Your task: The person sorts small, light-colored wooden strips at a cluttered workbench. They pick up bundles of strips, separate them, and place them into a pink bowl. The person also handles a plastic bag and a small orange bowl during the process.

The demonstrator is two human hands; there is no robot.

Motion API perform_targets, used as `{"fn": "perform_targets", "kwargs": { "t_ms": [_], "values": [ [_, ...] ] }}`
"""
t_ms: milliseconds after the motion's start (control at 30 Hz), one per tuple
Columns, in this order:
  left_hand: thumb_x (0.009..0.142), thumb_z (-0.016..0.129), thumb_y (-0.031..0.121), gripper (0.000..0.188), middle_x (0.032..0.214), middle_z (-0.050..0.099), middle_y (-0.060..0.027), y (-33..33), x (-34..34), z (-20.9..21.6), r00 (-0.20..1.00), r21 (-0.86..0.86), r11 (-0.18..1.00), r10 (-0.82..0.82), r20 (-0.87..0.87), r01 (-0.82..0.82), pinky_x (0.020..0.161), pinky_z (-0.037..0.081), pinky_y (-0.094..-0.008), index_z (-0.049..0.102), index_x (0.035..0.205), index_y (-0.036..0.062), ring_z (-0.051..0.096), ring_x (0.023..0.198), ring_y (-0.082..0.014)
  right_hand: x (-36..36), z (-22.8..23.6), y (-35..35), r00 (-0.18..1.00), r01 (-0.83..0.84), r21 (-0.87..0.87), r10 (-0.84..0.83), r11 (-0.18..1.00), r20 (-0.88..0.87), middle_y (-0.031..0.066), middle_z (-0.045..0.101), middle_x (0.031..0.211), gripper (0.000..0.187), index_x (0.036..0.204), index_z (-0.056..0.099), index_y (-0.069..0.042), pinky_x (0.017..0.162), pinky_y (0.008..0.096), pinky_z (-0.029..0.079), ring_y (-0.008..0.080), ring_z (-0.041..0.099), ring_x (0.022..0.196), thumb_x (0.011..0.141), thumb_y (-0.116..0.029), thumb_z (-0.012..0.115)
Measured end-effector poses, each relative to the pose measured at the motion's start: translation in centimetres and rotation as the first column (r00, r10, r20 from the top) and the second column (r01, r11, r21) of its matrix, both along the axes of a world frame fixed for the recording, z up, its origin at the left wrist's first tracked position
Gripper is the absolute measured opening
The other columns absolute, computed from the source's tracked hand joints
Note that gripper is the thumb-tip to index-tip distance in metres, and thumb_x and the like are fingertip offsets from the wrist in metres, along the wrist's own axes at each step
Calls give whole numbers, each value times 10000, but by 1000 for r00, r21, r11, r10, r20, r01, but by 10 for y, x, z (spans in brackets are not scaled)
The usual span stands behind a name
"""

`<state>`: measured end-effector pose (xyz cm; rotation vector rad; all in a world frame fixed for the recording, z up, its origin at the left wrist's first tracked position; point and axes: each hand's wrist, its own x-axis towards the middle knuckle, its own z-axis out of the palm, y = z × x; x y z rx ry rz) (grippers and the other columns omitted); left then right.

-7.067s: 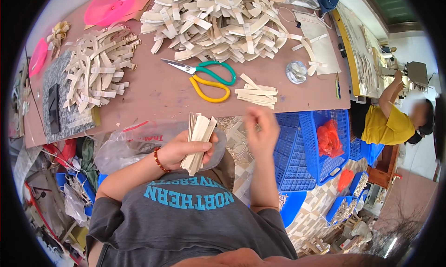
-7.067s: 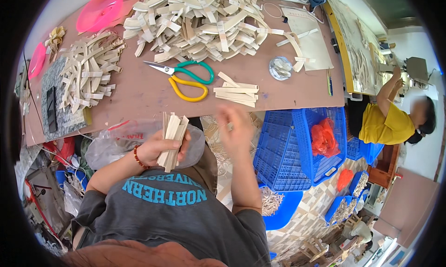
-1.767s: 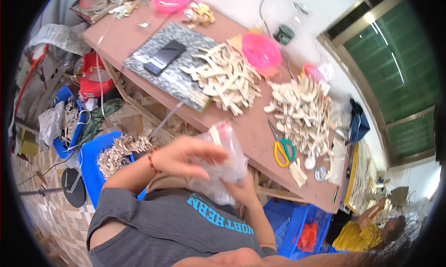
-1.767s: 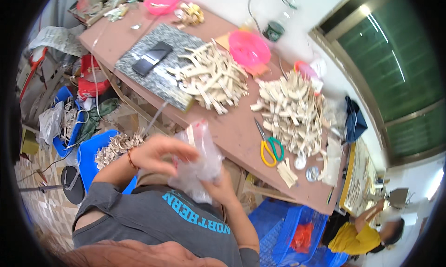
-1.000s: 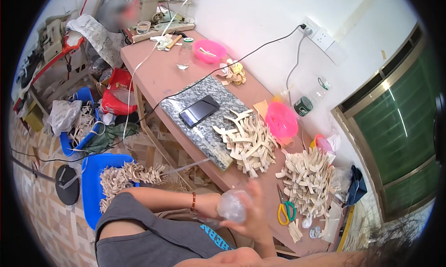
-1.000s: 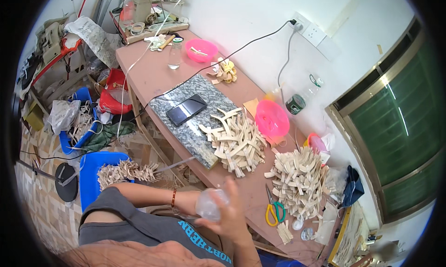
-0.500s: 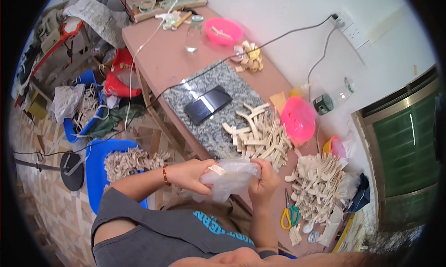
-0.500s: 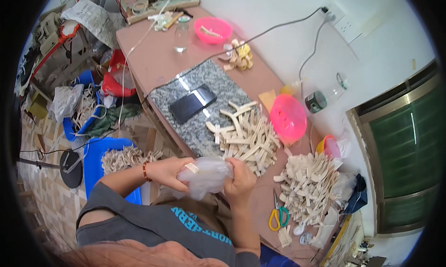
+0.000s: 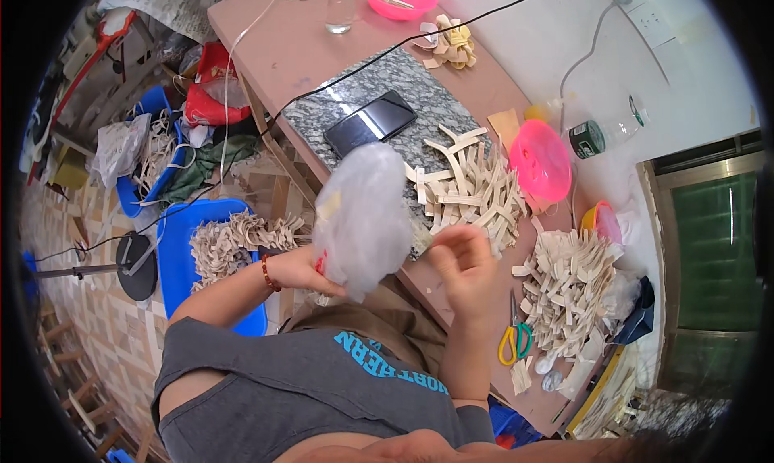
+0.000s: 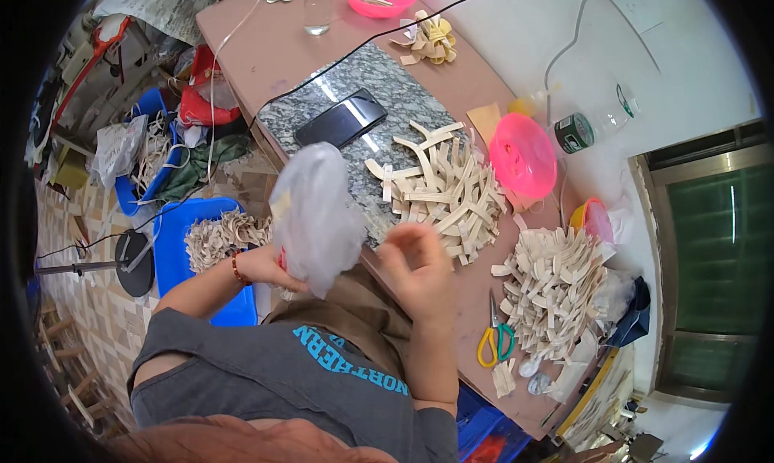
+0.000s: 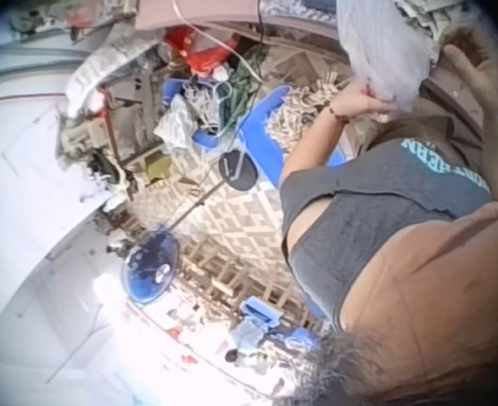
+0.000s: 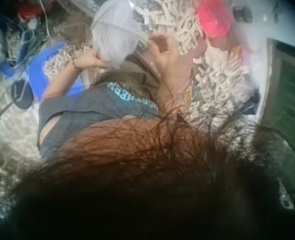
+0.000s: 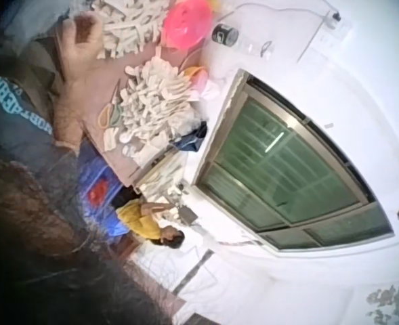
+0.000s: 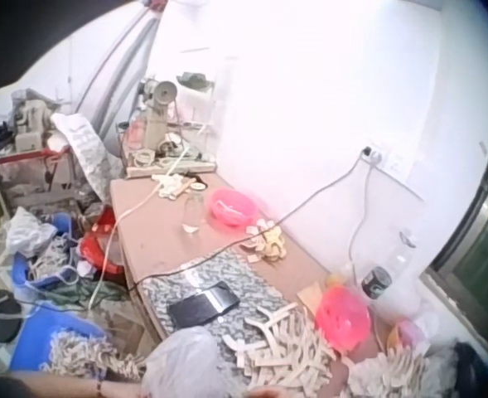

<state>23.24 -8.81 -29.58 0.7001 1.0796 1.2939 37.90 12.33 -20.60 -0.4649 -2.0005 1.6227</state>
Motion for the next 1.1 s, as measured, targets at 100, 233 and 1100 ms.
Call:
{"fn": "perform_targets", "kwargs": {
  "t_ms": [100, 233, 1100],
  "values": [
    [758, 804, 155, 516, 1042, 641, -41, 7, 7, 7, 976, 13, 977, -214, 34, 214, 848, 497, -286, 557, 1192, 26, 595, 968, -114, 6, -15, -16, 960, -265, 428, 195, 864, 201, 90, 604, 792, 376, 1048, 522, 17, 674, 278, 474, 161, 599, 748, 756, -94, 730],
    [751, 817, 152, 489, 932, 602, 1, 10, 29, -2, 935, -2, 949, -309, 176, 314, 692, 490, -220, 558, 1154, 52, 569, 848, -56, 8, -17, -44, 819, -481, 239, 335, 843, 466, 122, 597, 707, 362, 918, 527, 20, 578, 340, 467, 248, 601, 640, 726, -193, 748],
    [818, 700, 120, 462, 1189, 609, -144, -6, 30, -28, 775, 164, 866, -319, -546, 472, 955, 433, -356, 547, 1244, 32, 560, 1097, -248, 49, 34, 13, 950, -203, 274, 121, 940, 287, 9, 556, 778, 310, 765, 550, -43, 575, 226, 379, 87, 460, 643, 715, -174, 827]
  ]
}}
